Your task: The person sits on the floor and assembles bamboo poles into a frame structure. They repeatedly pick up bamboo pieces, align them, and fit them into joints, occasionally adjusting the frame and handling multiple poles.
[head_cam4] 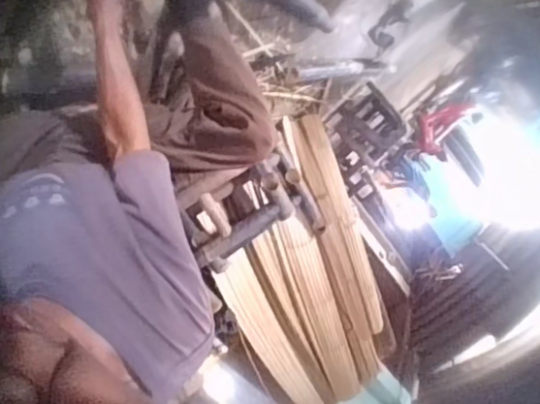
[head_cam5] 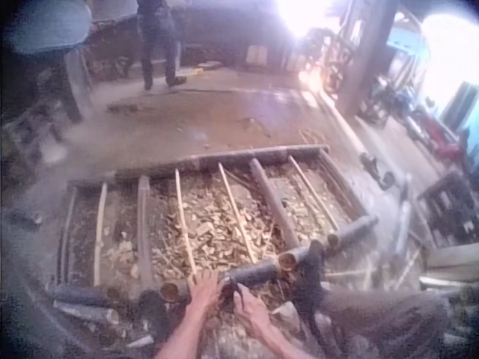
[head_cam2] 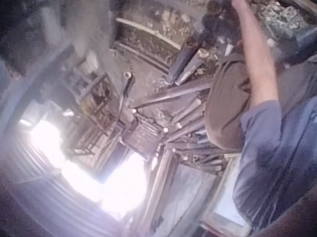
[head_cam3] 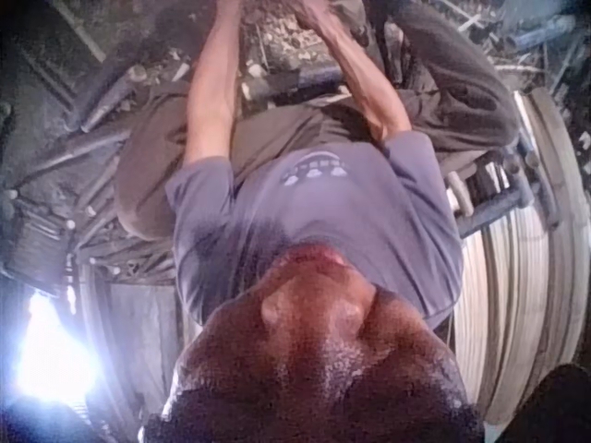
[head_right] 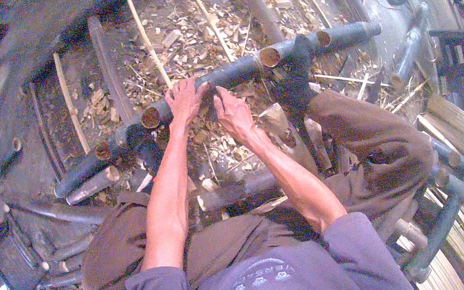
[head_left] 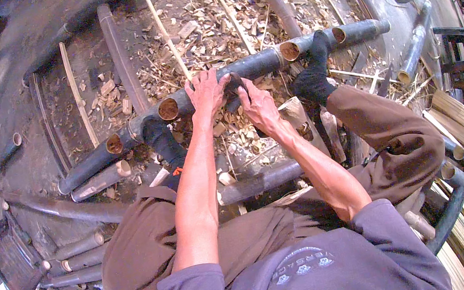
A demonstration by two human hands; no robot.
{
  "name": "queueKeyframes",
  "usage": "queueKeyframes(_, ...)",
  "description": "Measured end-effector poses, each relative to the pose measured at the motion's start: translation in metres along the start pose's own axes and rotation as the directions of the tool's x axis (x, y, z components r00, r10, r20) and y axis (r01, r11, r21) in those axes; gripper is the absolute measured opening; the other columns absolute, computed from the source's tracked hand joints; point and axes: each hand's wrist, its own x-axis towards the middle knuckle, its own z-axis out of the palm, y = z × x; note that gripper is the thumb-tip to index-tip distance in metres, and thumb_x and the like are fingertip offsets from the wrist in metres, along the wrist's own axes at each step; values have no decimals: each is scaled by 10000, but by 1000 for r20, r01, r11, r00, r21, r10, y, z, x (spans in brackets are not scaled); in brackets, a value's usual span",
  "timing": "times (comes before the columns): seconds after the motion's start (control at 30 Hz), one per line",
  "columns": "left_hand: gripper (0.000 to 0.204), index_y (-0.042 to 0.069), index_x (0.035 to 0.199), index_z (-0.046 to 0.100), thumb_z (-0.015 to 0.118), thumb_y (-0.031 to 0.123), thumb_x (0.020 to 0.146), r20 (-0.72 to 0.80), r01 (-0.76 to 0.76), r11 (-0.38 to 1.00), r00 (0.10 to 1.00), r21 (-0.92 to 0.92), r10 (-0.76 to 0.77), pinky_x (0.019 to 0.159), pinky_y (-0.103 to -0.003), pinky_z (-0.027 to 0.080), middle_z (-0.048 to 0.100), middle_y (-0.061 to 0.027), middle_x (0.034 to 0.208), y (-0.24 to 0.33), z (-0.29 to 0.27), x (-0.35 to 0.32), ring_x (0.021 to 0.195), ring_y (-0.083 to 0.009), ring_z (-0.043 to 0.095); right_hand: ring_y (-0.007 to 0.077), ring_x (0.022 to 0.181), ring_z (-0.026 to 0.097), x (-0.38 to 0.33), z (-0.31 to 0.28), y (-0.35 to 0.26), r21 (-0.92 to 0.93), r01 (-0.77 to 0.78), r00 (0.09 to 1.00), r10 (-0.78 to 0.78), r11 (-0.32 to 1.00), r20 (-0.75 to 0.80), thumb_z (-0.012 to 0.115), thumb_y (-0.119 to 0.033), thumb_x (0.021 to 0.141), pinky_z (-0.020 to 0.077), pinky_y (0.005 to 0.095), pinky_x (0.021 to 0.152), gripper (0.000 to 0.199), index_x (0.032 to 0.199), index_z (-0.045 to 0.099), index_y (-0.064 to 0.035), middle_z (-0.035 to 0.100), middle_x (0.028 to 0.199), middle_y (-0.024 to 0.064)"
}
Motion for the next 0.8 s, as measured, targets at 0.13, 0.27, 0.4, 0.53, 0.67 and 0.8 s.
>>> queueKeyframes(0.13,520,160,1284,519,413,535,939,-40,-7,1000,999,-15,7,1061,-543,217,525,-92,1296,-5,4,-1,1246,-289,433,477,953,596,4,-14,-22,-109,-57,993,68,992,99,420,-279,968,461,552,835,372,1251,483,-46,638,1016,276)
queueKeyframes(0.27,393,137,1235,540,389,389,974,13,-7,996,1000,-92,9,1053,-571,214,552,-120,1251,-7,7,7,1234,-320,445,469,846,627,29,-20,5,-343,308,944,-241,887,224,442,-261,938,510,543,732,292,984,568,-3,645,919,292)
queueKeyframes(0.4,394,145,1231,552,378,370,958,-14,-63,982,998,-176,62,1026,-594,241,583,-133,1206,-41,8,17,1193,-340,487,448,744,626,-36,-8,17,-225,66,989,-33,972,147,514,-246,886,497,560,672,320,1066,531,17,633,788,239)
queueKeyframes(0.53,406,161,1243,566,375,367,950,128,-71,991,988,-116,86,975,-557,336,610,-135,1195,-13,-8,20,1140,-324,550,440,824,624,-87,15,65,-219,112,965,-53,969,258,495,-308,933,505,525,698,410,1277,445,-90,633,839,246)
queueKeyframes(0.67,512,107,1321,520,352,437,967,116,-143,974,979,-175,165,1026,-503,330,570,-155,1273,-27,-4,22,1208,-342,506,419,870,618,-86,1,47,-260,66,915,45,963,400,532,-380,926,502,517,718,509,1297,434,-45,632,969,226)
queueKeyframes(0.8,529,129,1317,516,426,484,934,104,-133,942,980,-309,172,1063,-493,232,549,-122,1286,-36,10,22,1244,-293,466,354,1020,630,-83,-136,-35,173,204,954,-236,964,188,552,-287,947,494,423,891,392,1223,575,-10,627,1135,230)
